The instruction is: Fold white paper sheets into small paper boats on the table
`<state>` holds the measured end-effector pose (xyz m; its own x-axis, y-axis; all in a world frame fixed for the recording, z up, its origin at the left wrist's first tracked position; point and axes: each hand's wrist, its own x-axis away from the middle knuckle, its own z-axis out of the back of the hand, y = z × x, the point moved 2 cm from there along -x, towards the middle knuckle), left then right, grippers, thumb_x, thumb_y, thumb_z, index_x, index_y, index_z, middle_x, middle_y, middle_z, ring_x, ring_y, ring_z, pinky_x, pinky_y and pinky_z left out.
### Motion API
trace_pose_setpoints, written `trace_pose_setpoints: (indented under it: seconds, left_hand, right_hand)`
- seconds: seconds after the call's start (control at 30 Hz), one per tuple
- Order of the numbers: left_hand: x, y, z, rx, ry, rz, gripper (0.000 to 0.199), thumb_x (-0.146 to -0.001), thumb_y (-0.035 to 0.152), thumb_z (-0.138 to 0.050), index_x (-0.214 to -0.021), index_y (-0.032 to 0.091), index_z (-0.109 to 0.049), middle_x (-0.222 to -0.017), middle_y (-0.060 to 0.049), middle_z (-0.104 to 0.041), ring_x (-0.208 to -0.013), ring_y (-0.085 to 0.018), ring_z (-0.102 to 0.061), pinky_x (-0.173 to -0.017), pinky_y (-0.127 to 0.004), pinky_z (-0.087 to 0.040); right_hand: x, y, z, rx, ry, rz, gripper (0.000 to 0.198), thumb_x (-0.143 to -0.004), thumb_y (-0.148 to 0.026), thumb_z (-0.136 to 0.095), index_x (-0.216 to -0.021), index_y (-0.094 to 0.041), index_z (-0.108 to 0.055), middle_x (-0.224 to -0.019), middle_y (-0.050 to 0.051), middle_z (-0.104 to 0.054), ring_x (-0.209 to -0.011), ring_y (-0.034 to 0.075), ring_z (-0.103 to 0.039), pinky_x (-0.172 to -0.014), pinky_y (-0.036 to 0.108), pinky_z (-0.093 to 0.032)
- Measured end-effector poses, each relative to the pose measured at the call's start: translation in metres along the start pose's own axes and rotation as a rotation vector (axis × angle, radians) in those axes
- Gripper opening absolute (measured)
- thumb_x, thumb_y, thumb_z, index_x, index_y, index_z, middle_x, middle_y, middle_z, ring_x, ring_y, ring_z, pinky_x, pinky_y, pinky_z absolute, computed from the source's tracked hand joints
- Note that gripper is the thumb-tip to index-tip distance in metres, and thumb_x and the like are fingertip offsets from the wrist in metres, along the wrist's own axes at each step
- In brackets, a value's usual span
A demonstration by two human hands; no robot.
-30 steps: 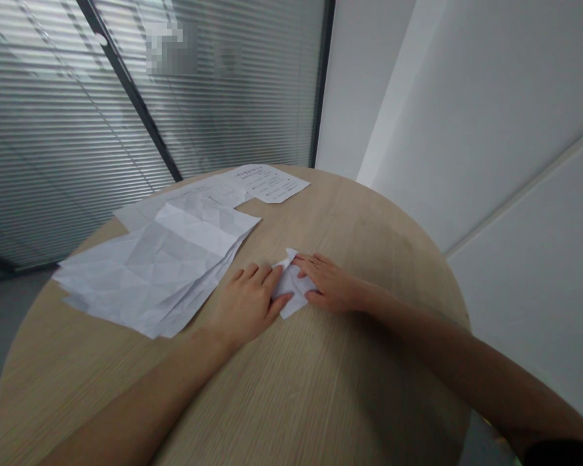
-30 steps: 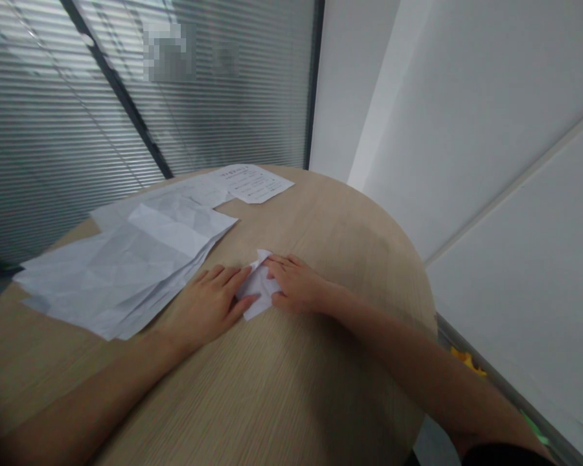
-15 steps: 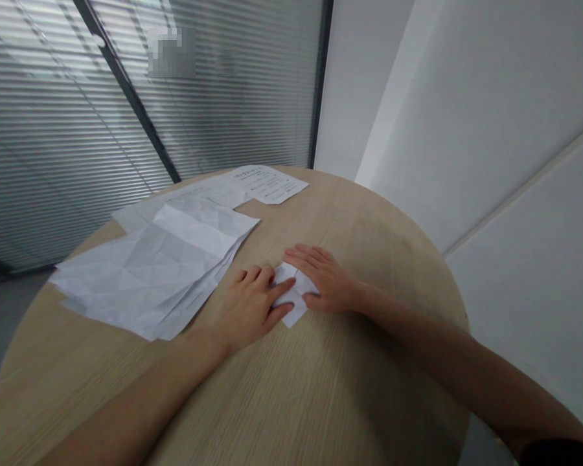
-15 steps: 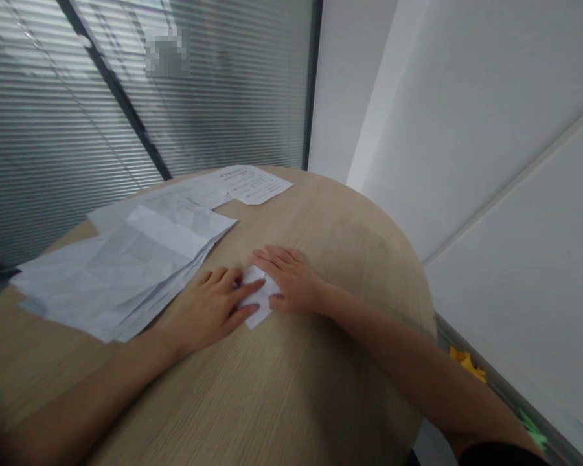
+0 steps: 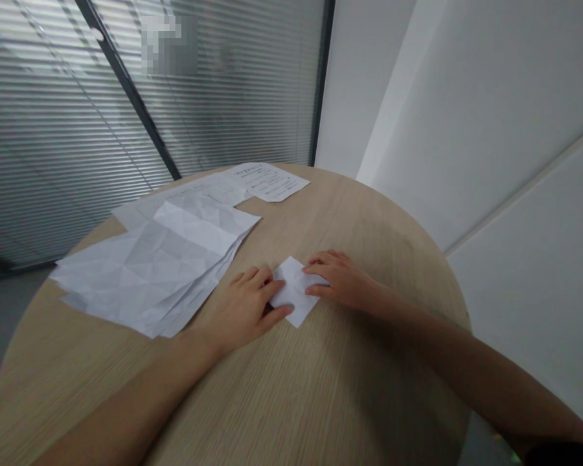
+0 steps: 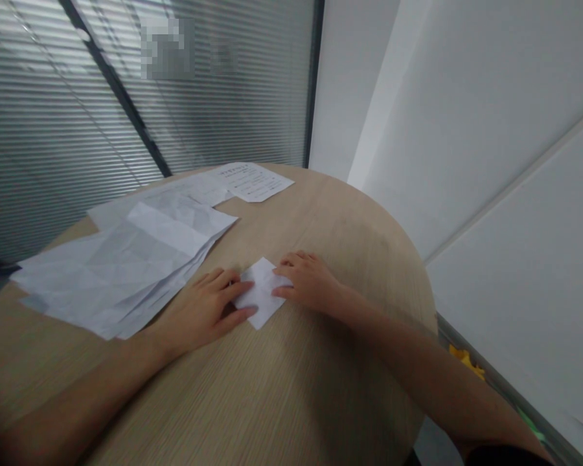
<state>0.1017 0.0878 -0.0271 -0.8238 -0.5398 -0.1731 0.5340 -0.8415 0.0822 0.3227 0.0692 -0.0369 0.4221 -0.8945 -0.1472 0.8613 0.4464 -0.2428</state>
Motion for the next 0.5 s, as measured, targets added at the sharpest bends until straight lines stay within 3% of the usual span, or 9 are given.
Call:
trace_pose_setpoints:
  seconds: [0.2,0.33,0.4,0.5]
  left_hand:
    - [0.001,-0.003,-0.005,0.014,0.059,0.024,0.027,-0.098,0.036,-0.046,-0.104,0.018,-0.066,-0.102,-0.01,-0.061,-0.095,-0.026,-0.058,-0.086,-0.043,-0.049]
    - [0.001,-0.009,-0.008,0.063,0.136,0.084,0.019,-0.095,0.031,-0.052,-0.102,0.018,-0.064,-0.113,-0.011,-0.061,-0.103,-0.027,-0.057,-0.091,-0.044,-0.048]
    - [0.001,-0.011,-0.009,0.093,0.169,0.143,0.026,-0.091,0.032,-0.058,-0.112,0.016,-0.06,-0.119,-0.013,-0.06,-0.111,-0.03,-0.055,-0.096,-0.047,-0.046]
    - [0.0,-0.015,-0.01,0.153,0.203,0.257,0.057,-0.085,0.034,-0.065,-0.133,0.011,-0.046,-0.121,-0.016,-0.06,-0.112,-0.031,-0.056,-0.095,-0.048,-0.046]
  right_hand:
    - [-0.001,-0.002,-0.002,-0.096,0.038,-0.149,0.039,-0.085,-0.032,-0.07,-0.119,-0.012,-0.066,-0.109,0.013,-0.068,-0.106,0.025,-0.06,-0.097,0.039,-0.042]
    - [-0.002,-0.003,-0.004,-0.185,0.077,-0.264,0.041,-0.082,-0.027,-0.072,-0.121,-0.015,-0.064,-0.103,0.01,-0.069,-0.097,0.022,-0.063,-0.093,0.036,-0.043]
    - [-0.003,-0.003,-0.004,-0.252,0.056,-0.277,0.036,-0.081,-0.023,-0.072,-0.117,-0.017,-0.066,-0.097,0.007,-0.07,-0.09,0.02,-0.064,-0.087,0.034,-0.044]
    - [-0.004,-0.003,-0.003,-0.317,0.044,-0.293,0.023,-0.079,-0.021,-0.073,-0.101,-0.017,-0.068,-0.085,0.004,-0.069,-0.077,0.016,-0.061,-0.074,0.029,-0.042]
